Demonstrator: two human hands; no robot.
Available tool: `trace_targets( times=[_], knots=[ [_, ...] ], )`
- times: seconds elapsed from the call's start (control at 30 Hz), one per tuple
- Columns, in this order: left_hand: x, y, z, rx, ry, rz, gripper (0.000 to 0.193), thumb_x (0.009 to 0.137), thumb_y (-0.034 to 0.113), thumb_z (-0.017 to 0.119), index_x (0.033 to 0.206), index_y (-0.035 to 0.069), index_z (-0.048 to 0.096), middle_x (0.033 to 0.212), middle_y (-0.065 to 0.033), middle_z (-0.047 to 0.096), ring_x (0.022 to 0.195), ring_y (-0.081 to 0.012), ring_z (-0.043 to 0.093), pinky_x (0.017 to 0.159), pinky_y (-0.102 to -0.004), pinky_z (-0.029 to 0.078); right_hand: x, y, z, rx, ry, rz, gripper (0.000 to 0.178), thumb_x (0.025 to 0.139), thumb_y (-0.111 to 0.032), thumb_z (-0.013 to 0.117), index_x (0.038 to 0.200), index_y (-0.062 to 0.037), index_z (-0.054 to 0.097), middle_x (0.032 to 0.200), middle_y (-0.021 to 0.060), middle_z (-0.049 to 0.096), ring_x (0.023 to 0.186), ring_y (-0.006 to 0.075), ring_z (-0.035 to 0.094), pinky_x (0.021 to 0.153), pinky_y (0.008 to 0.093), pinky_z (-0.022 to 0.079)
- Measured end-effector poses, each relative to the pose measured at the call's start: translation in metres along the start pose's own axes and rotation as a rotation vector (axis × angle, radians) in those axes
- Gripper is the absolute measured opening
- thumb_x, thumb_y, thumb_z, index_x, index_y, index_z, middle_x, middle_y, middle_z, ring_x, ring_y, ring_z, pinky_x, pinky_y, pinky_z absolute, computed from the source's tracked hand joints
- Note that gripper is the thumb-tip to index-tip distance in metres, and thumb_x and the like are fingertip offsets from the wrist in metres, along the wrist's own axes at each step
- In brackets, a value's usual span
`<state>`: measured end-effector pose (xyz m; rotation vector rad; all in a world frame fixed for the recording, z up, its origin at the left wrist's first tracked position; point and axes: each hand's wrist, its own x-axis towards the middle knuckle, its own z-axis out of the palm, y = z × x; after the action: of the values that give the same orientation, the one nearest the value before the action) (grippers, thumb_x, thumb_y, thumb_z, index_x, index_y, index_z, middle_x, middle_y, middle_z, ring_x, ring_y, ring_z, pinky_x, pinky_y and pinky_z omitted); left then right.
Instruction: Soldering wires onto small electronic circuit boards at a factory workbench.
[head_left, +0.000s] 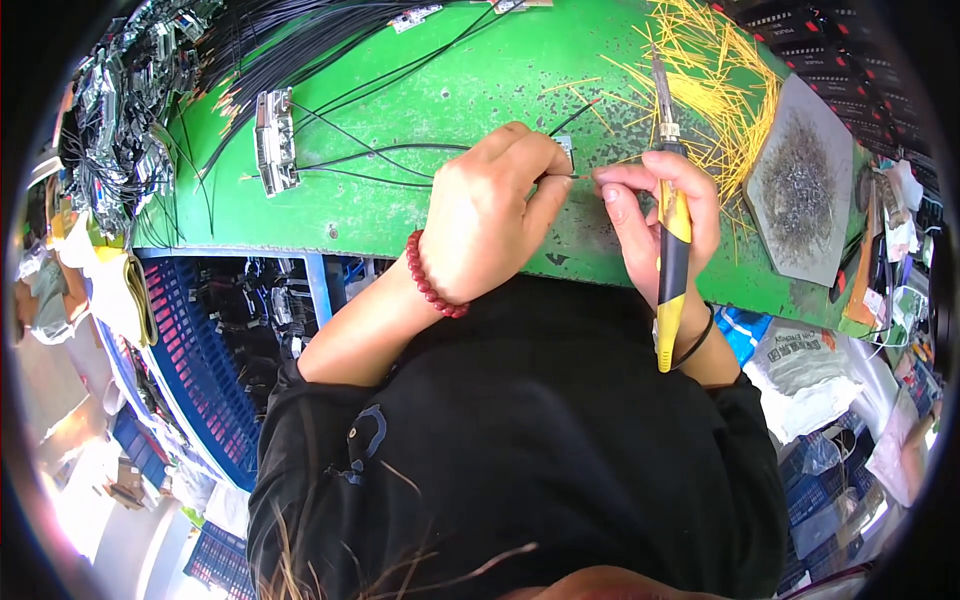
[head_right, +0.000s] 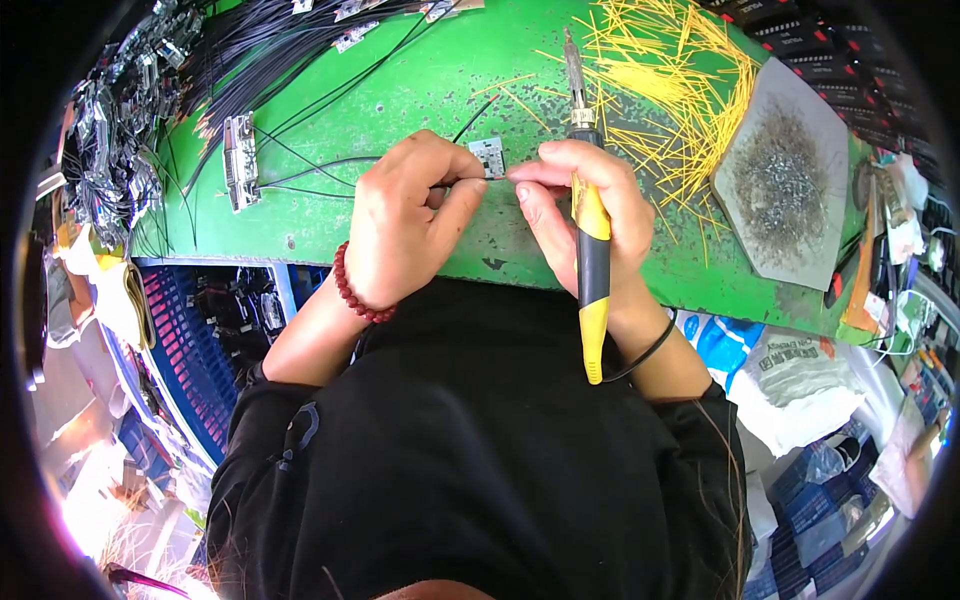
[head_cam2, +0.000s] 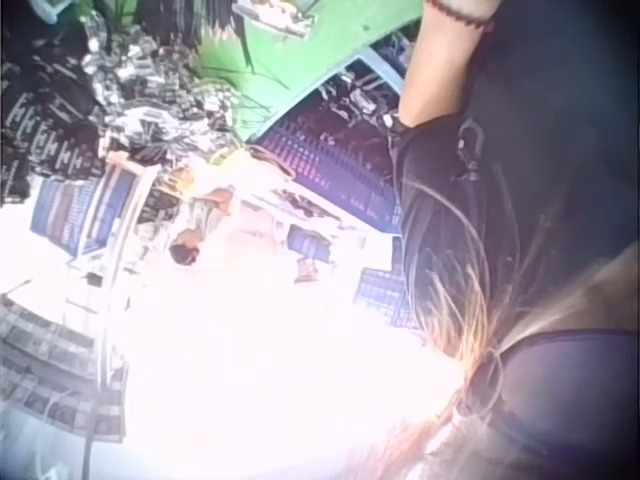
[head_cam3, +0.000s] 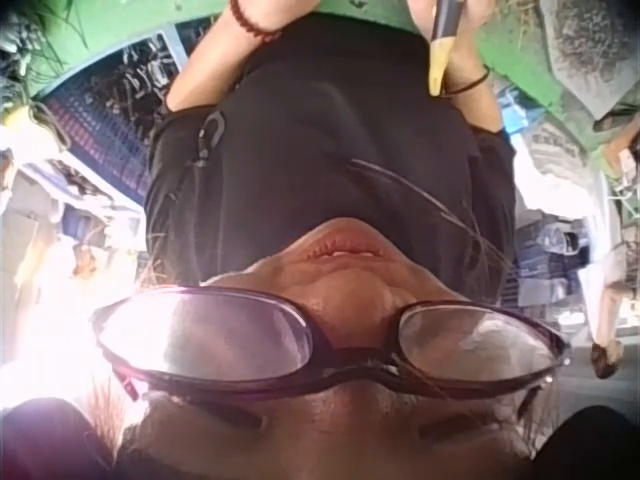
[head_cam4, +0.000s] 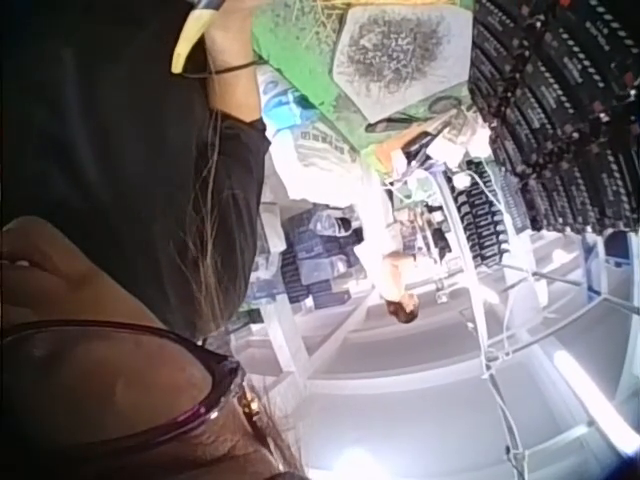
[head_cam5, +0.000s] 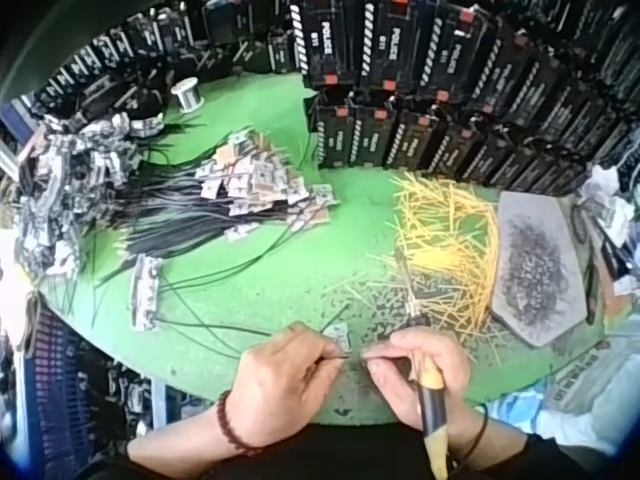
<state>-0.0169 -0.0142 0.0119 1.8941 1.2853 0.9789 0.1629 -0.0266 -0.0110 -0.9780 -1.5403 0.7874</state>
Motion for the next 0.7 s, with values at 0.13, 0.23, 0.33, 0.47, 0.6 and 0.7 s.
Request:
trace_targets(
  times=[0.13, 0.23, 0.33, 0.47, 0.6, 0.7],
  knots=[
    [0.0004, 0.0003, -0.0007, -0.003, 0.010, 0.019, 0.007, 0.078, 0.000, 0.068, 0.082, 0.003, 0.063, 0.076, -0.0075, 0.059, 0.062, -0.0170, 0.057, 0.050, -0.0266, 0.046, 0.0021, -0.0036, -0.0003, -0.012, -0.017, 0.028, 0.039, 0.079, 0.009, 0.069, 0.112, -0.0004, 0.052, 0.087, 0.0130, 0.069, 0.078, 0.0176, 0.070, 0.066, 0.0265, 0.056],
    [0.0004, 0.0001, -0.0011, 0.031, 0.000, 0.023, 0.007, 0.076, 0.005, 0.069, 0.080, 0.005, 0.063, 0.077, -0.0099, 0.061, 0.068, -0.0287, 0.062, 0.058, -0.0361, 0.051, 0.0027, -0.0040, 0.0004, -0.009, -0.026, 0.036, 0.038, 0.080, 0.008, 0.069, 0.113, -0.0007, 0.052, 0.087, 0.0128, 0.070, 0.078, 0.0165, 0.069, 0.066, 0.0261, 0.055],
    [-0.0010, -0.0012, -0.0008, 0.041, 0.004, 0.040, 0.008, 0.076, 0.005, 0.069, 0.081, 0.005, 0.062, 0.076, -0.0096, 0.061, 0.068, -0.0285, 0.062, 0.058, -0.0357, 0.051, 0.0027, -0.0064, 0.0006, -0.008, -0.027, 0.053, 0.037, 0.081, 0.007, 0.068, 0.113, -0.0008, 0.052, 0.086, 0.0127, 0.070, 0.077, 0.0155, 0.069, 0.065, 0.0253, 0.054],
    [-0.0041, 0.0002, -0.0012, -0.030, 0.001, -0.010, 0.006, 0.079, 0.000, 0.067, 0.083, 0.002, 0.062, 0.076, -0.0082, 0.058, 0.064, -0.0191, 0.058, 0.057, -0.0273, 0.047, -0.0008, -0.0052, 0.0007, 0.037, -0.018, 0.096, 0.035, 0.082, 0.005, 0.068, 0.113, -0.0007, 0.052, 0.089, 0.0121, 0.069, 0.079, 0.0161, 0.069, 0.062, 0.0240, 0.053],
    [-0.0029, -0.0018, -0.0001, -0.052, 0.021, 0.029, 0.010, 0.078, -0.003, 0.067, 0.084, 0.001, 0.061, 0.077, -0.0089, 0.058, 0.065, -0.0197, 0.058, 0.057, -0.0277, 0.048, -0.0022, -0.0066, -0.0001, 0.043, -0.011, 0.148, 0.035, 0.082, 0.005, 0.068, 0.113, -0.0003, 0.052, 0.093, 0.0113, 0.066, 0.083, 0.0175, 0.070, 0.061, 0.0235, 0.053],
    [-0.0031, -0.0008, -0.0010, -0.044, 0.027, 0.060, 0.011, 0.077, -0.005, 0.067, 0.084, 0.001, 0.060, 0.078, -0.0091, 0.058, 0.066, -0.0197, 0.058, 0.057, -0.0277, 0.048, -0.0022, -0.0079, 0.0015, 0.055, -0.015, 0.119, 0.034, 0.082, 0.006, 0.067, 0.112, -0.0001, 0.052, 0.096, 0.0107, 0.063, 0.086, 0.0189, 0.070, 0.061, 0.0229, 0.052]
  ],
)
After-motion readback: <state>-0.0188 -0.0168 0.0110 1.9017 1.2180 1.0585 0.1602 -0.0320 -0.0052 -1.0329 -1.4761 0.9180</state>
